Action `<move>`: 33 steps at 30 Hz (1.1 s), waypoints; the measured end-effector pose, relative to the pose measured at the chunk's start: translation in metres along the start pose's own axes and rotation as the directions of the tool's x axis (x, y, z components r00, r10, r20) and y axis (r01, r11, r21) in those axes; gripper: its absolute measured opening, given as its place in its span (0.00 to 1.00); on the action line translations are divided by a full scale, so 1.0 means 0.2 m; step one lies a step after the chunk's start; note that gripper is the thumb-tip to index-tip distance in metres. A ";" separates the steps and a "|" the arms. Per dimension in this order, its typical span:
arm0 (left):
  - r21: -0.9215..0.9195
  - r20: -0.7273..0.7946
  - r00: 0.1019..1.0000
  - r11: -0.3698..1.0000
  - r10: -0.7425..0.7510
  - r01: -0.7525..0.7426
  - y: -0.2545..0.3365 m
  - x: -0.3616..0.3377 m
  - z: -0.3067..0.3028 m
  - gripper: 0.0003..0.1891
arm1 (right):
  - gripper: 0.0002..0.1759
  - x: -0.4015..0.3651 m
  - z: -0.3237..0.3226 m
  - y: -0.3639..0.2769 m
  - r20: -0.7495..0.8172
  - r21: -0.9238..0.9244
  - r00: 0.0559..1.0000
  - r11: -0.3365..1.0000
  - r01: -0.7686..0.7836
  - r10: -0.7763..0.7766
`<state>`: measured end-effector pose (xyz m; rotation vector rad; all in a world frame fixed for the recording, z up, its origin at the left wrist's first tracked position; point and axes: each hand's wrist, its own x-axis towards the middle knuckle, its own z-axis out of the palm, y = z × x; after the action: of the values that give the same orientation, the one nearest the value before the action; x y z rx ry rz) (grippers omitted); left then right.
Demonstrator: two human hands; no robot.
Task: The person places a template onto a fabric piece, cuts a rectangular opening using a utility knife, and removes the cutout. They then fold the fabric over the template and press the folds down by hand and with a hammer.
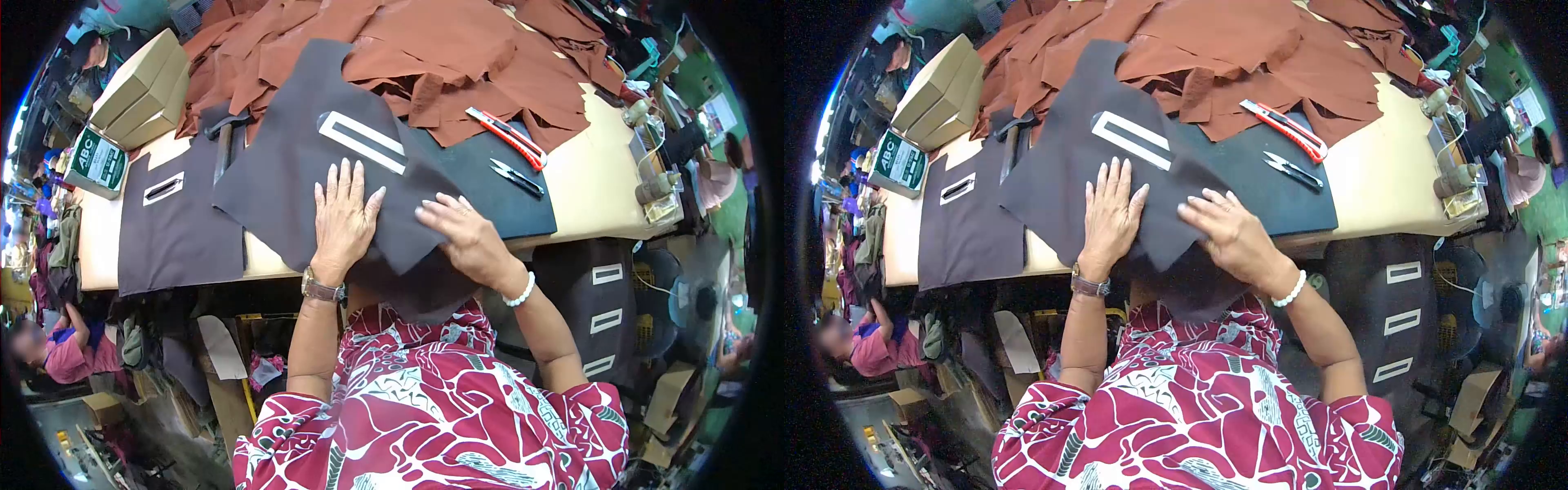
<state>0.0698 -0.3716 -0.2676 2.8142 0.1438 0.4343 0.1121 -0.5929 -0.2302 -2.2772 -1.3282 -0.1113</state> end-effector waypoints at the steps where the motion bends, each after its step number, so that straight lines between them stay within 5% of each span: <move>1: 0.018 0.009 1.000 1.000 0.012 -0.012 -0.01 0.00 0.00 0.30 | 0.26 0.01 -0.02 0.02 -0.156 0.285 0.983 0.957 -0.050 0.098; 3: 0.055 0.038 0.999 0.998 0.031 -0.033 -0.01 -0.02 -0.03 0.29 | 0.23 -0.03 -0.07 0.05 -0.325 0.404 0.872 0.887 -0.223 0.367; 5: 0.052 0.050 0.996 0.996 0.071 -0.074 -0.05 -0.08 -0.05 0.28 | 0.21 -0.07 -0.11 0.10 -0.531 0.410 0.663 0.845 -0.343 0.527; 6: 0.053 0.066 0.995 0.996 0.073 -0.077 -0.06 -0.10 -0.07 0.28 | 0.20 -0.09 -0.12 0.11 -0.530 0.432 0.587 0.791 -0.434 0.612; 9: 0.037 0.092 0.994 0.997 0.063 -0.067 -0.06 -0.15 -0.12 0.27 | 0.22 -0.20 -0.11 0.18 -0.660 0.142 0.569 0.825 -0.547 0.490; 10: 0.016 0.102 0.994 0.999 0.040 -0.042 -0.06 -0.16 -0.14 0.27 | 0.24 -0.24 -0.15 0.14 -0.457 0.215 0.473 0.610 -0.763 0.753; 15: 0.114 0.077 0.995 0.992 -0.057 0.048 0.13 -0.07 -0.13 0.30 | 0.27 -0.31 -0.20 0.17 -0.372 0.290 0.542 0.649 -0.703 0.753; 17: 0.061 -0.037 0.998 0.997 0.049 -0.047 0.26 -0.03 -0.07 0.32 | 0.28 -0.31 -0.22 0.19 -0.292 0.413 0.578 0.646 -0.642 0.762; 22: -0.252 -0.052 0.936 0.902 0.349 -0.351 0.56 -0.02 0.08 0.40 | 0.28 -0.31 -0.24 0.14 -0.137 0.722 0.642 0.520 -0.457 0.754; 26: -0.180 0.061 0.912 0.904 0.405 -0.389 0.58 -0.07 0.13 0.44 | 0.25 -0.37 -0.23 0.17 -0.133 0.644 0.635 0.553 -0.528 0.761; 28: -0.156 0.075 0.912 0.908 0.404 -0.389 0.56 -0.09 0.12 0.44 | 0.23 -0.39 -0.23 0.26 -0.398 0.345 0.660 0.770 -0.536 0.637; 30: -0.160 0.083 0.907 0.903 0.414 -0.398 0.53 -0.11 0.10 0.43 | 0.18 -0.36 -0.25 0.32 -0.545 0.121 0.683 0.852 -0.510 0.486; 33: -0.169 0.091 0.907 0.904 0.411 -0.393 0.50 -0.14 0.07 0.42 | 0.16 -0.32 -0.23 0.40 -0.467 0.005 0.722 0.818 -0.575 0.511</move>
<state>0.0537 -0.4736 -0.2580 2.7057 -0.4875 0.3364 0.1541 -0.6971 -0.2394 -2.4598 -0.3875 -0.5089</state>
